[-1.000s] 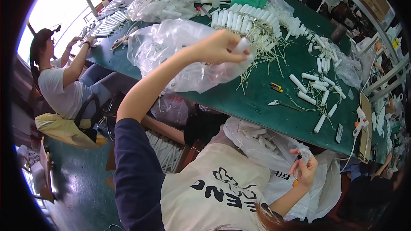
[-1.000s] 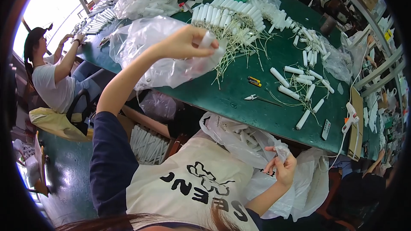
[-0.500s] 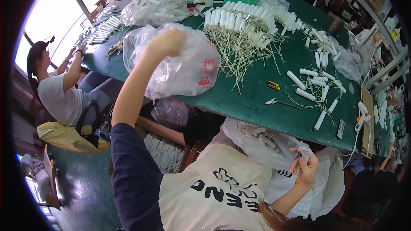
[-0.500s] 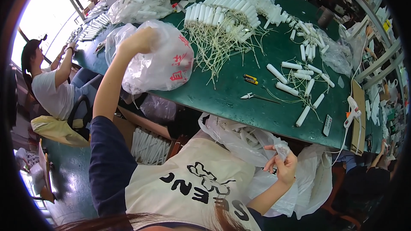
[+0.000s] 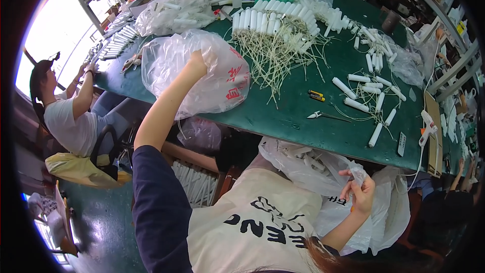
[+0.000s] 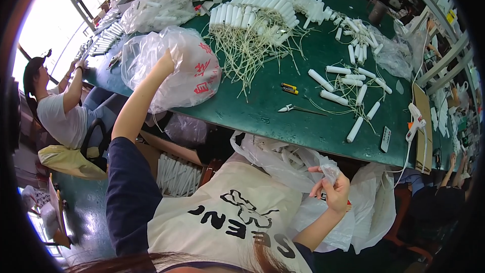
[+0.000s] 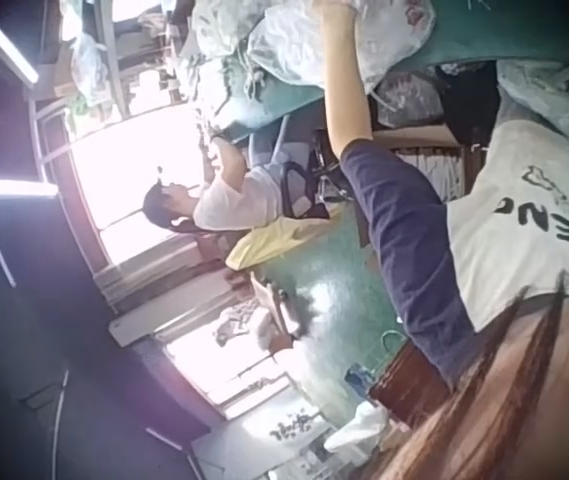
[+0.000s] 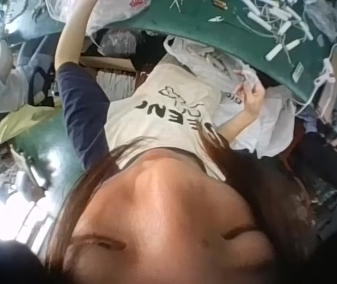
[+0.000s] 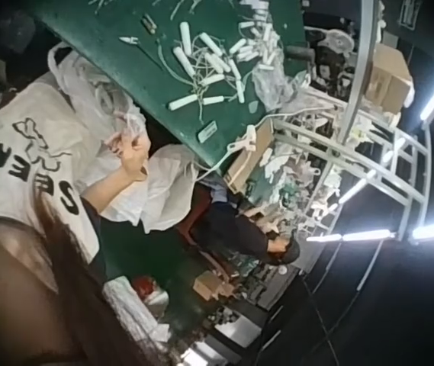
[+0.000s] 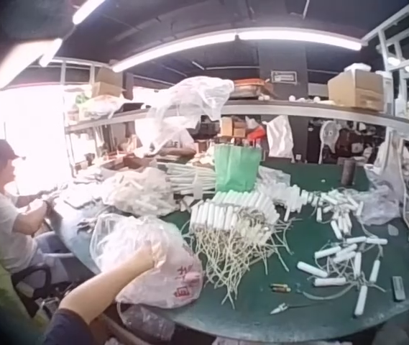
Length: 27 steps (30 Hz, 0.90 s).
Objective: Assembling LED light tubes by inserting wires and connecting internal components on a production line.
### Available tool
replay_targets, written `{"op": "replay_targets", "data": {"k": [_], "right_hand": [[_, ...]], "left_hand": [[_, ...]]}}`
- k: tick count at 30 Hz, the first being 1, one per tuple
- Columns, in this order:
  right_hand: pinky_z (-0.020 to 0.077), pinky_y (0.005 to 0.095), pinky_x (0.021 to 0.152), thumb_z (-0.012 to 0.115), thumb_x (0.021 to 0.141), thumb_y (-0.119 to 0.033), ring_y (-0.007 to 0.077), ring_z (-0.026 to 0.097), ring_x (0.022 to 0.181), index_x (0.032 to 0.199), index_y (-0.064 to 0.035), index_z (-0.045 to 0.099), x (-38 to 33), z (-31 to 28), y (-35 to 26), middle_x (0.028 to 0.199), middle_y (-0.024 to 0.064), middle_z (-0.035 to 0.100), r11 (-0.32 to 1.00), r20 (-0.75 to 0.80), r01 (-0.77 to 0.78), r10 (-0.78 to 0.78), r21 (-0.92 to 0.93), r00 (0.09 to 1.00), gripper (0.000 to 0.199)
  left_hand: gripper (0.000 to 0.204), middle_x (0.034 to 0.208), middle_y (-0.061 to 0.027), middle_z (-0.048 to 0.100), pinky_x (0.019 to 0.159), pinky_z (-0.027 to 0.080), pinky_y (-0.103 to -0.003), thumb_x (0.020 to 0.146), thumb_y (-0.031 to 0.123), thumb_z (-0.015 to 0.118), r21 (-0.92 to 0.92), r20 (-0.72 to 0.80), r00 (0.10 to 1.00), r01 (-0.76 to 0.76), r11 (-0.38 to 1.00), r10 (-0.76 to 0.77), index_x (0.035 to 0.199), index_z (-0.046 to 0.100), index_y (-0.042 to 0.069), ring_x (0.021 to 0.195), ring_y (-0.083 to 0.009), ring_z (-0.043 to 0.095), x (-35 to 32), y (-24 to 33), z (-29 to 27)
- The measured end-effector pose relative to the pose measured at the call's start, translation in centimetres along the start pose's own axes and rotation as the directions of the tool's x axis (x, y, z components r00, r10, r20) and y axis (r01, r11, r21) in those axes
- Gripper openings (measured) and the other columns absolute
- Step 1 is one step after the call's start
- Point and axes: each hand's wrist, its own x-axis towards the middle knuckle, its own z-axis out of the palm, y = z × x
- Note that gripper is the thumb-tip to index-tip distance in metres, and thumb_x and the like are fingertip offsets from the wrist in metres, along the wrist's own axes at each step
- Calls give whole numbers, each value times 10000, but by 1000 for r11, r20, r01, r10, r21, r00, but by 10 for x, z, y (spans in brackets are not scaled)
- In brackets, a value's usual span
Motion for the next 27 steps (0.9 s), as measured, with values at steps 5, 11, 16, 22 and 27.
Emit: {"op": "replay_targets", "data": {"k": [5,11,16,22,27], "right_hand": [[379,216,356,521,856,-85,189,588,460,1067,59,533,1,1,-1,1017,274,597,1000,5,1,-1,7,1000,257],[387,216,369,526,857,-89,186,588,465,1065,57,538,1,-1,1,1009,269,601,1000,2,6,-6,0,1000,254],[385,214,368,535,856,-101,180,584,463,1059,57,544,0,-1,3,1007,271,602,1000,-26,6,-5,17,1000,257],[385,212,366,536,860,-112,179,583,462,1076,58,540,1,-4,2,1009,271,603,1000,12,4,-5,20,1000,275],[391,215,369,522,865,-96,178,587,468,1079,60,536,-1,-4,5,1012,272,602,1000,1,10,-10,8,1000,265]], "left_hand": [[468,944,-192,616,701,514,-427,700,284,688,-131,-140,986,-104,986,86,1094,564,64,860,-350,622,-13,6,-26],[392,887,-179,631,751,493,-421,660,328,679,181,-123,991,-23,983,46,941,608,64,879,-346,614,-35,49,-103],[364,904,-175,635,753,484,-407,612,273,636,85,-150,987,-37,996,49,909,633,63,852,-325,612,-65,87,-199],[321,822,-137,641,684,482,-351,685,264,641,-24,-530,848,2,1000,-14,917,624,43,750,-251,620,-87,90,-256],[288,677,-190,571,661,450,-378,663,193,653,-95,-803,596,-133,986,3,821,575,-35,691,-311,580,-92,130,-270]]}}
